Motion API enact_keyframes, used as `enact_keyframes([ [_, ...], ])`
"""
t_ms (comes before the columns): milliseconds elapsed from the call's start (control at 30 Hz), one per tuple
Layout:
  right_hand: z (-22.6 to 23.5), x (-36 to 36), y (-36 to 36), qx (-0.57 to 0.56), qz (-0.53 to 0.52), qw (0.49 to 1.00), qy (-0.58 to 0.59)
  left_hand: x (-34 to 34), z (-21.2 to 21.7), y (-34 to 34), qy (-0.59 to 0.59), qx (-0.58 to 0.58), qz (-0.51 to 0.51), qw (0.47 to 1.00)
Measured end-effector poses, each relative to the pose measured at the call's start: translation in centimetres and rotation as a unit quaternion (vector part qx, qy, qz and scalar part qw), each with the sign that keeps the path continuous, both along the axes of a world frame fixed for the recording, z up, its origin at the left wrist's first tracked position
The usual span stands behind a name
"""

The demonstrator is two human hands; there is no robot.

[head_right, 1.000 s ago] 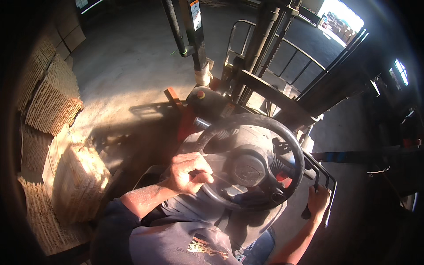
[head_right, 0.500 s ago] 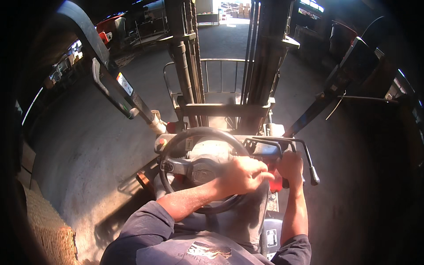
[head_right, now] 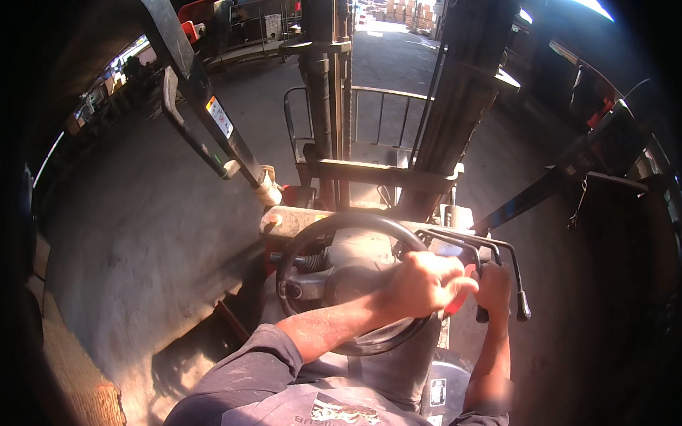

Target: The person places a long wooden plank onto a forklift, then drives the forklift to a pile of cut lumber. They dismount and manually pick up several planks one by one, stacking them on the forklift forks. Finally, they reboard the forklift and drive away with the loaded planks.

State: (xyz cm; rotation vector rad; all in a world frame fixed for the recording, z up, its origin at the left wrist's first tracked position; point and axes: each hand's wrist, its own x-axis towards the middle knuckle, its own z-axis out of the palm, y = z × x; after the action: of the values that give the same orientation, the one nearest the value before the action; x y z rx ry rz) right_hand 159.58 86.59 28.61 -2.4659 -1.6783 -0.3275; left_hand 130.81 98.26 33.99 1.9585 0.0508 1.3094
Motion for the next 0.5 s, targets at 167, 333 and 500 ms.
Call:
enact_keyframes([
  [167,-2.7,-1.0,2.5,0.059,-0.027,0.997,-0.028,-18.5,-1.8,8.2,-0.119,-0.265,0.062,0.955],
  [333,-2.9,0.5,0.7,0.069,-0.079,0.994,-0.024,-7.4,-9.0,-6.5,0.166,0.05,-0.112,0.979],
  [500,-1.6,-1.3,1.3,0.058,-0.057,0.996,0.023,1.1,-4.5,5.9,0.014,-0.103,0.057,0.993],
])
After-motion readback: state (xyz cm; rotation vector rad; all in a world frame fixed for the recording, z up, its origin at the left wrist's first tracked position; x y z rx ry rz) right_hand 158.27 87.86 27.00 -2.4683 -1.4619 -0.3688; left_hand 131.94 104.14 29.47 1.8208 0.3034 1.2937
